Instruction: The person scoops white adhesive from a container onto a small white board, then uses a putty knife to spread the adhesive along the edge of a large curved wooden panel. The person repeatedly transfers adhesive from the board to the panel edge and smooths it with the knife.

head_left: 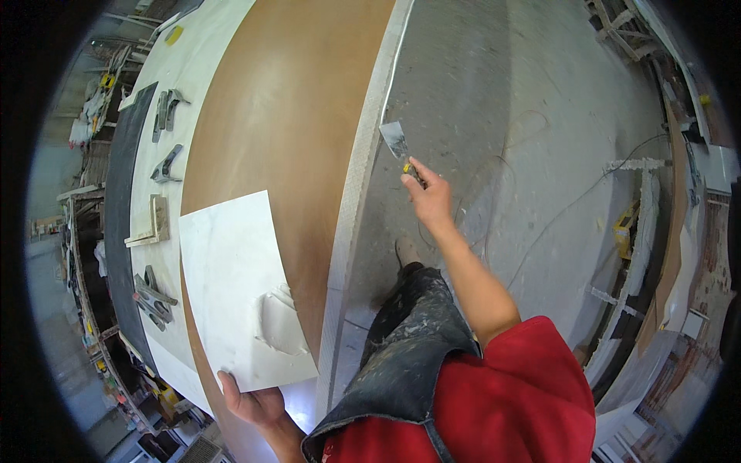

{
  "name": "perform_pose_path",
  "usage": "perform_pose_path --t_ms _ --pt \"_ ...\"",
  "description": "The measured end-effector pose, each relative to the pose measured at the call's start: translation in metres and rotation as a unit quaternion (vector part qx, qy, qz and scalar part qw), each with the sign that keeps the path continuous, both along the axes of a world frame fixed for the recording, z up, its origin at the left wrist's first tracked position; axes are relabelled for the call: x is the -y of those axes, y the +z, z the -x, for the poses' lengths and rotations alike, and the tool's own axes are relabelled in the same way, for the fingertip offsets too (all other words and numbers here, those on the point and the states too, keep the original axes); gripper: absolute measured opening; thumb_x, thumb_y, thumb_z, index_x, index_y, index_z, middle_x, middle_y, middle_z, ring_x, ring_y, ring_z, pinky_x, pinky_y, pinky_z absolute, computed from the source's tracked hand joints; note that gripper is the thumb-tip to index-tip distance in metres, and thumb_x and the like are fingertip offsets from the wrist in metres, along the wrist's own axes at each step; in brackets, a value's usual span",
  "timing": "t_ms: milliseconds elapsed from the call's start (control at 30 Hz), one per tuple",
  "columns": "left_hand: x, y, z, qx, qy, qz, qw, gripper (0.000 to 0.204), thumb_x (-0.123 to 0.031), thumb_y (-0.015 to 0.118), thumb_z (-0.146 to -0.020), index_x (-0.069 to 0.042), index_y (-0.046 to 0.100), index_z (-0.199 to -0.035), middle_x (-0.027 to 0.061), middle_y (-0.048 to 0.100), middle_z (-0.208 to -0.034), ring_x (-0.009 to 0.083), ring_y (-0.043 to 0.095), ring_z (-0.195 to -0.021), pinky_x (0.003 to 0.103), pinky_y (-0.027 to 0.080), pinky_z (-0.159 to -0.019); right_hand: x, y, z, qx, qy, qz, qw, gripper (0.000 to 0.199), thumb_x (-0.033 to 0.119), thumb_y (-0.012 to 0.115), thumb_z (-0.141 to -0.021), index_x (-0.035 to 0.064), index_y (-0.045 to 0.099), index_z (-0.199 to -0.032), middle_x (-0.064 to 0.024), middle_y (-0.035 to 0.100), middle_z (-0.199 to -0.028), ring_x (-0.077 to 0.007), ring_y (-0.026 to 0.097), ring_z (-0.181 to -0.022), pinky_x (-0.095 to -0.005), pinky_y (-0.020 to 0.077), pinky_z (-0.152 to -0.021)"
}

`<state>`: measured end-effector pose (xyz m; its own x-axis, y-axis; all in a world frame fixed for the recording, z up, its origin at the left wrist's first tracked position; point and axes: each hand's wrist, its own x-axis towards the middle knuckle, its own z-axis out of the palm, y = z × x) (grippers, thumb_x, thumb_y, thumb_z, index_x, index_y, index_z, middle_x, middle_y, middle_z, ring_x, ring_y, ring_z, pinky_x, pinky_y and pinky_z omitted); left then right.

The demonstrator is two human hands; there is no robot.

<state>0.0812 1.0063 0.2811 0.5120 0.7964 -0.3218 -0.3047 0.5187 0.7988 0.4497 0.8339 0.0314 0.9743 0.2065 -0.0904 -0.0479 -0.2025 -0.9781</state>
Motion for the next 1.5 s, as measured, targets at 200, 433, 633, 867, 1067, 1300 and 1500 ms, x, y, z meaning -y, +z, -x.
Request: perform_pose_path --t_ms 200,433,633,867,1067,1300,1500 --pt "-0.010 -0.003 0.014 0.033 -0.045 -0.009 0.998 0.060 -0.036 0.040 -0.108 0.005 0.033 -0.152 0.0205 0.046 -0.152 0.0351 0.047 -0.138 0.049 0.035 -0.118 0.003 0.045 0.012 -0.183 -0.025 -0.146 0.972 0.050 0.017 0.069 -0.094 0.0020 0.058 -0.140 -0.0022 0.067 -0.091 -0.0082 0.058 -0.065 -0.0234 0.0443 -0.054" --pt "-0.009 -0.002 0.028 0.035 -0.020 0.010 0.999 0.060 -0.035 0.042 -0.107 0.004 0.033 -0.152 0.0203 0.045 -0.153 0.0351 0.046 -0.139 0.051 0.034 -0.119 -0.039 0.058 -0.026 -0.131 0.002 -0.189 0.973 0.048 0.017 0.067 -0.096 0.0020 0.058 -0.140 -0.0012 0.065 -0.088 -0.0075 0.058 -0.065 -0.0235 0.0446 -0.054" --pt "-0.002 -0.002 0.029 0.008 -0.001 0.009 1.000 0.060 -0.035 0.042 -0.108 0.002 0.030 -0.154 0.0213 0.043 -0.154 0.0364 0.045 -0.139 0.052 0.034 -0.118 -0.036 0.009 0.059 -0.054 -0.014 -0.068 0.996 0.049 0.018 0.069 -0.095 0.0035 0.059 -0.140 0.0014 0.061 -0.081 -0.0064 0.054 -0.063 -0.0237 0.0460 -0.057" --pt "0.006 0.004 0.036 -0.025 0.017 0.017 0.999 0.061 -0.037 0.037 -0.107 0.002 0.032 -0.154 0.0184 0.045 -0.153 0.0348 0.047 -0.138 0.049 0.035 -0.117 -0.011 0.030 0.110 -0.181 -0.074 -0.131 0.972 0.053 0.017 0.069 -0.095 0.0029 0.054 -0.144 -0.0001 0.062 -0.088 -0.0074 0.053 -0.065 -0.0243 0.0456 -0.056" --pt "0.002 -0.006 0.059 0.008 0.059 0.047 0.997 0.056 -0.033 0.054 -0.102 -0.003 0.044 -0.148 0.0119 0.054 -0.146 0.0280 0.052 -0.133 0.044 0.036 -0.115 0.020 0.202 0.142 0.011 0.430 -0.004 0.903 0.046 0.016 0.070 -0.090 0.0093 0.063 -0.136 -0.0096 0.072 -0.101 -0.0212 0.069 -0.085 -0.0353 0.0541 -0.073" --pt "0.019 -0.006 0.117 0.075 0.065 0.005 0.995 0.058 -0.031 0.057 -0.101 -0.002 0.041 -0.149 0.0115 0.052 -0.148 0.0271 0.049 -0.136 0.045 0.035 -0.116 -0.001 0.270 0.246 0.209 0.541 0.121 0.806 0.038 0.017 0.070 -0.088 0.0128 0.067 -0.126 -0.0140 0.068 -0.094 -0.0341 0.066 -0.083 -0.0406 0.0536 -0.073" --pt "0.018 -0.022 0.149 0.053 0.071 0.002 0.996 0.058 -0.035 0.052 -0.104 -0.002 0.041 -0.150 0.0125 0.052 -0.148 0.0277 0.050 -0.136 0.045 0.035 -0.116 0.030 0.272 0.280 0.214 0.542 0.199 0.787 0.036 0.017 0.068 -0.088 0.0125 0.066 -0.125 -0.0153 0.067 -0.090 -0.0371 0.066 -0.082 -0.0464 0.0534 -0.073"
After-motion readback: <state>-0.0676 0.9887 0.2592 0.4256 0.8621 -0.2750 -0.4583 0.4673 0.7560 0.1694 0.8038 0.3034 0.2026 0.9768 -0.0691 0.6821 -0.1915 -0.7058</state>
